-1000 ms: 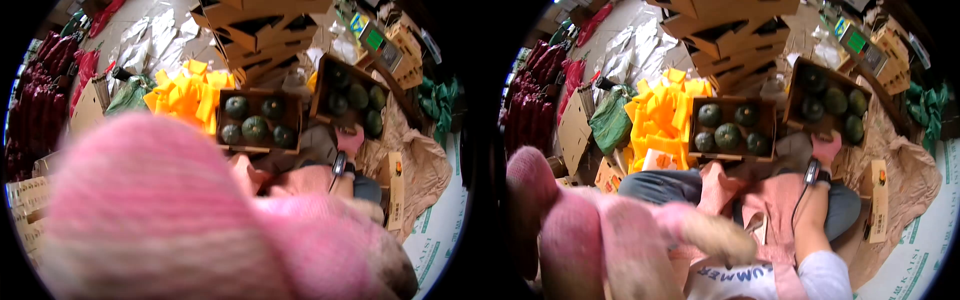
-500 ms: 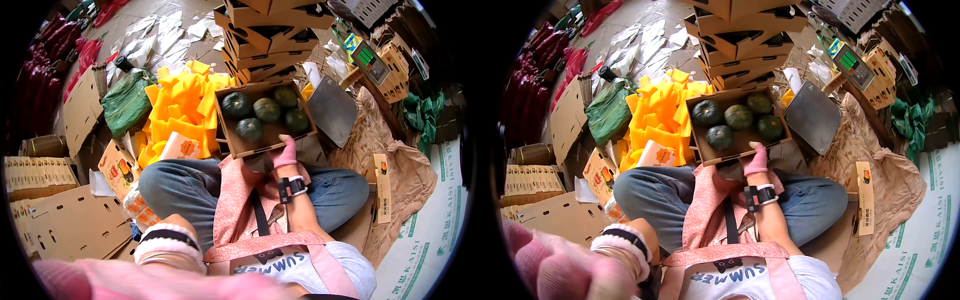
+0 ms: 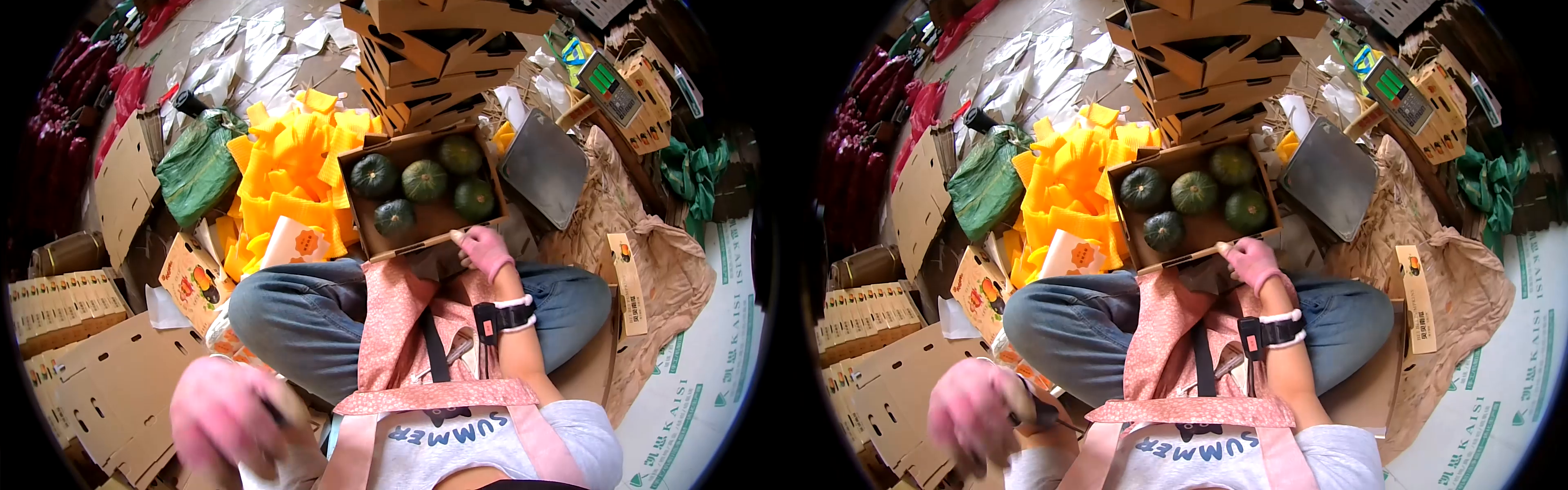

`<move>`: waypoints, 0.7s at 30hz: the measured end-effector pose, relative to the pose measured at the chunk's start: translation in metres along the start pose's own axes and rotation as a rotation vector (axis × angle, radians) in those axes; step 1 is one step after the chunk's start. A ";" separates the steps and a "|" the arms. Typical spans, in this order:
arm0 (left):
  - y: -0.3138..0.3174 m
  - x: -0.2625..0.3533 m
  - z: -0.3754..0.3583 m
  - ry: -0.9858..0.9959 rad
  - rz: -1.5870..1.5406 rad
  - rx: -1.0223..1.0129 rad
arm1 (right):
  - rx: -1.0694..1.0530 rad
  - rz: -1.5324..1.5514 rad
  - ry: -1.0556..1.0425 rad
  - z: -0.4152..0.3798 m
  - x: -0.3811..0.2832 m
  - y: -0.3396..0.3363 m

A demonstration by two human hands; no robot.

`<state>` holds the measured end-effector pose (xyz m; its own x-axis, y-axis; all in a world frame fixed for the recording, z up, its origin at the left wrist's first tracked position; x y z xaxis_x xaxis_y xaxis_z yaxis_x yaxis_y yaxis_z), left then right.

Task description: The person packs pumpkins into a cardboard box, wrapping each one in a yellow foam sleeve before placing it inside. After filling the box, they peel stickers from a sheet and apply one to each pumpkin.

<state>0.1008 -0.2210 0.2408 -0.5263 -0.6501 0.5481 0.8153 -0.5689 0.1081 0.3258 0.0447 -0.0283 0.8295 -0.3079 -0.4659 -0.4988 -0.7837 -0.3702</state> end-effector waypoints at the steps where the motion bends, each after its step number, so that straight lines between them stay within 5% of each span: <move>1: -0.016 0.004 -0.024 -0.035 0.055 -0.046 | 0.209 -0.172 -0.092 -0.013 -0.016 -0.010; 3: -0.032 0.012 -0.079 -0.333 0.564 0.442 | 0.412 -0.377 -0.277 -0.024 -0.039 -0.018; 4: -0.025 0.027 -0.117 -0.593 1.014 0.981 | 0.425 -0.367 -0.335 -0.025 -0.052 -0.017; 6: -0.059 0.022 -0.174 -0.913 1.210 1.209 | 0.519 -0.413 -0.668 -0.007 -0.067 -0.006; 8: -0.069 0.016 -0.221 -1.423 1.477 0.868 | 0.509 -0.567 -0.838 0.011 -0.086 0.011; 9: -0.069 0.009 -0.243 -1.363 1.541 0.711 | 0.533 -0.708 -0.852 0.015 -0.097 0.023; 12: -0.072 -0.032 -0.303 -1.200 1.412 0.744 | 0.570 -1.141 -0.718 0.025 -0.121 0.052; 15: -0.064 -0.059 -0.269 -1.553 1.435 0.659 | 0.465 -0.929 -0.620 0.022 -0.130 0.041; 16: -0.063 -0.064 -0.271 -1.597 1.429 0.639 | 0.415 -0.634 -0.782 0.037 -0.120 0.034; 18: -0.060 -0.072 -0.280 -1.611 1.419 0.627 | 0.349 -0.191 -0.789 0.048 -0.109 0.020; 21: -0.060 -0.072 -0.302 -1.545 1.414 0.653 | 0.617 -0.393 -0.734 0.042 -0.087 0.011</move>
<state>0.0170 -0.2927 -0.0559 0.6007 0.6207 0.5039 0.4992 0.2011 -0.8428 0.2372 0.0853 -0.0256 0.7074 0.4765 -0.5220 -0.4400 -0.2810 -0.8529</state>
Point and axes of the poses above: each hand's wrist, its own z-axis towards the middle knuckle, its own y-axis out of the palm, x = y × z, the point moved 3 cm from there along z, towards the middle knuckle, and after that the axes turned 12 degrees about y, right-handed, at the moved point
